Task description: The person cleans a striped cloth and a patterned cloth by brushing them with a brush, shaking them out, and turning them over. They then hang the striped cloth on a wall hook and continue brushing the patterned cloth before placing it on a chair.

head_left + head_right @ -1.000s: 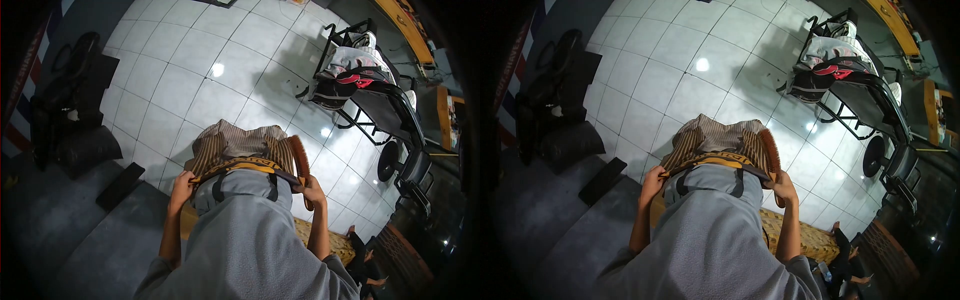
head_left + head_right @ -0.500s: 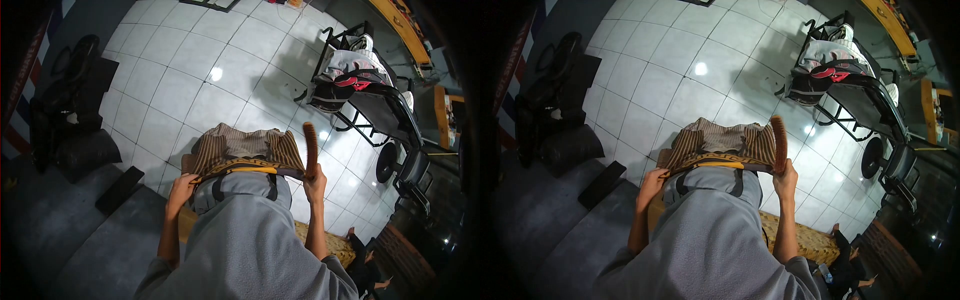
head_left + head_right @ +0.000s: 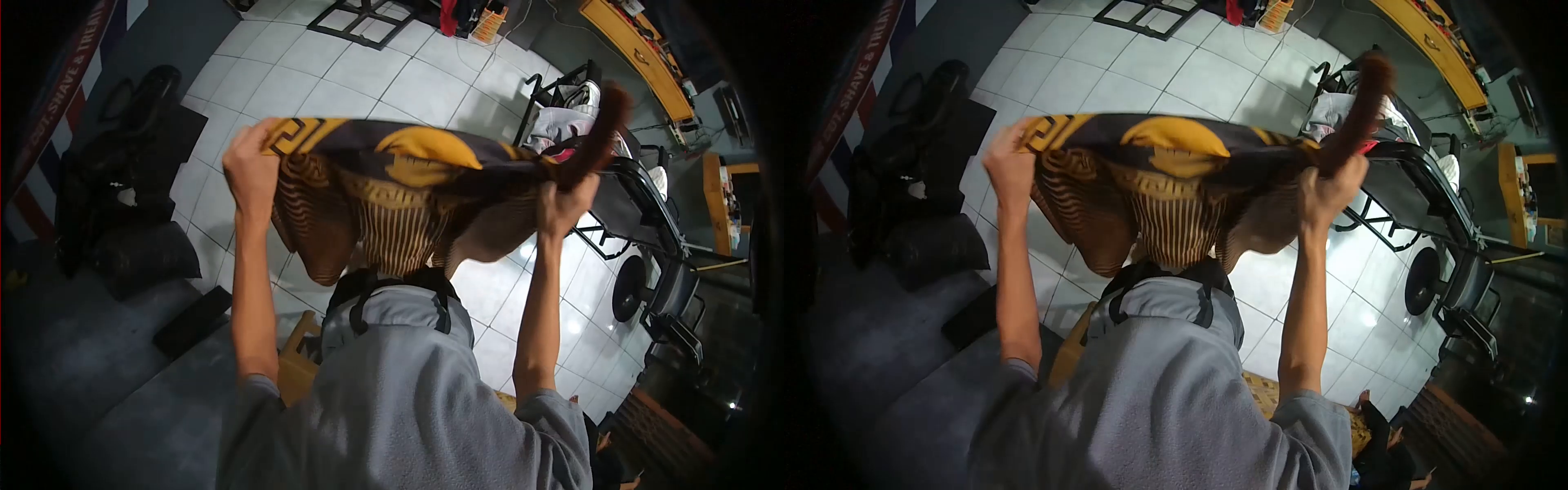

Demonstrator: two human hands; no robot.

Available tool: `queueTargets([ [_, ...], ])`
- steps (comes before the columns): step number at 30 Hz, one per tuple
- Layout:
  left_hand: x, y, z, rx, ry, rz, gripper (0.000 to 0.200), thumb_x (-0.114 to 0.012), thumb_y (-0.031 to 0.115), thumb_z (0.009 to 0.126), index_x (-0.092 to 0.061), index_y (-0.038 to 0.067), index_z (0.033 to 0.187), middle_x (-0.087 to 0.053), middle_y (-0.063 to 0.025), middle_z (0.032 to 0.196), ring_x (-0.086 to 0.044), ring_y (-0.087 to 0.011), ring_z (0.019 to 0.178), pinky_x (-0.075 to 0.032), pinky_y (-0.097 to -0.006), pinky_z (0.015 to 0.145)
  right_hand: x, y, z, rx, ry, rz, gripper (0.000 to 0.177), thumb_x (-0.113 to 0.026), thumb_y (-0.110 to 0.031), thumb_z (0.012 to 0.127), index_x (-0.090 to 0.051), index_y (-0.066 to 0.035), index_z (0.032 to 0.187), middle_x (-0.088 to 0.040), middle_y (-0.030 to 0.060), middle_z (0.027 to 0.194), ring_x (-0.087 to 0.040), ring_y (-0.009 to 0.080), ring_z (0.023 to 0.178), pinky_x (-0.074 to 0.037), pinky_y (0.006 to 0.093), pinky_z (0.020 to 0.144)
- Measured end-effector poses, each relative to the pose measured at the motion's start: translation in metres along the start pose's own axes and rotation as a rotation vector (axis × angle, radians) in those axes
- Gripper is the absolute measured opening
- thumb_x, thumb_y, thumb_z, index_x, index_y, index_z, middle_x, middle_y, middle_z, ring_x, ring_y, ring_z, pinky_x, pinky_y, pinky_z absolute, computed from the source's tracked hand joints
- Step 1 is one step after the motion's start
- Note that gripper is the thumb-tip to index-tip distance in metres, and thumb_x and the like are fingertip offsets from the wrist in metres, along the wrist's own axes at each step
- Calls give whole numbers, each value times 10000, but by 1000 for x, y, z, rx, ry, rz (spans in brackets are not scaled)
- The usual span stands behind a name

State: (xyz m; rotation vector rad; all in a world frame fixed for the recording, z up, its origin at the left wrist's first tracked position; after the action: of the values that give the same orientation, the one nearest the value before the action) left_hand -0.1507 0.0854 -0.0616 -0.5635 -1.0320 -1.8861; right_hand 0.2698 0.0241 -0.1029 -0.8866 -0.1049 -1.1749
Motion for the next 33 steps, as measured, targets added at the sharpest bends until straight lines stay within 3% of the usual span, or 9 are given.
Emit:
queueTargets([
  [5,38,25,-17,12,254,58,366,-582,-155,682,-650,7,1003,-648,-65,837,-607,-151,680,-476,-261,621,21,-23,-4,-105,116,343,217,-599,-18,741,-523,14,943,-555,93,920,-553,166,858,-457,308,785],
  [7,6,-12,-65,188,-34,-82,413,-598,-119,714,-609,0,1109,-656,-99,952,-632,-162,817,-491,-266,723,4,5,-41,148,40,267,152,-553,4,769,-519,-12,916,-527,78,864,-537,208,826,-444,321,770],
  [10,-61,-79,-183,-9,-597,-114,465,-600,-28,759,-555,60,1214,-623,-187,1094,-617,-276,1020,-483,-354,844,-10,50,-157,-277,-474,95,289,-557,39,699,-584,5,984,-628,250,835,-626,403,802,-483,430,679],
  [11,-62,-80,-214,446,-1167,-160,487,-604,-5,738,-550,13,1221,-586,-184,1192,-557,-324,1118,-445,-345,929,-13,76,-199,-322,-764,-26,303,-568,10,695,-594,0,996,-621,272,856,-596,451,836,-484,473,706],
  [12,-63,-91,-258,267,-1187,-112,507,-612,-7,738,-543,25,1240,-612,-170,1160,-589,-324,1068,-457,-344,906,-7,89,-230,-363,-1068,-197,309,-572,-9,691,-596,3,999,-610,287,845,-586,460,802,-476,497,705],
  [14,-45,-82,-299,675,-1336,-290,481,-584,9,800,-515,70,1272,-609,-174,1158,-587,-327,1067,-467,-390,867,21,84,-252,-463,-1225,-203,260,-584,-22,687,-602,24,942,-606,291,839,-589,456,793,-474,495,695],
  [26,18,-1,-203,783,-1127,-224,335,-589,102,877,-589,91,1212,-660,-189,1006,-628,-130,861,-479,-264,739,51,67,-146,-1008,-977,520,93,-531,-53,748,-553,38,738,-506,-4,630,-509,93,615,-385,251,520],
  [30,20,-1,-196,582,-554,-455,318,-580,34,861,-611,66,1175,-610,-159,829,-527,-107,672,-435,-253,608,47,48,-99,-641,-1037,662,94,-637,-53,769,-587,26,780,-533,-30,675,-475,78,636,-390,254,576],
  [33,28,2,-170,506,-648,-336,208,-522,4,886,-603,-45,1071,-600,-128,969,-559,-138,843,-439,-238,746,31,43,-70,-599,-990,630,139,-691,-60,780,-607,22,854,-552,-33,732,-483,71,688,-401,237,627],
])
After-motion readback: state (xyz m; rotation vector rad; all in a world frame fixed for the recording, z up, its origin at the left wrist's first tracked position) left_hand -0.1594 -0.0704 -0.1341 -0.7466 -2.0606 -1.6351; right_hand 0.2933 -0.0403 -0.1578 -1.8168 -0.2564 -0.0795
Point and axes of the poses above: each hand's wrist, its own z-axis towards the middle knuckle, its own x-axis out of the back of the hand, y = z × x, the point moved 3 cm from there along z, towards the middle knuckle
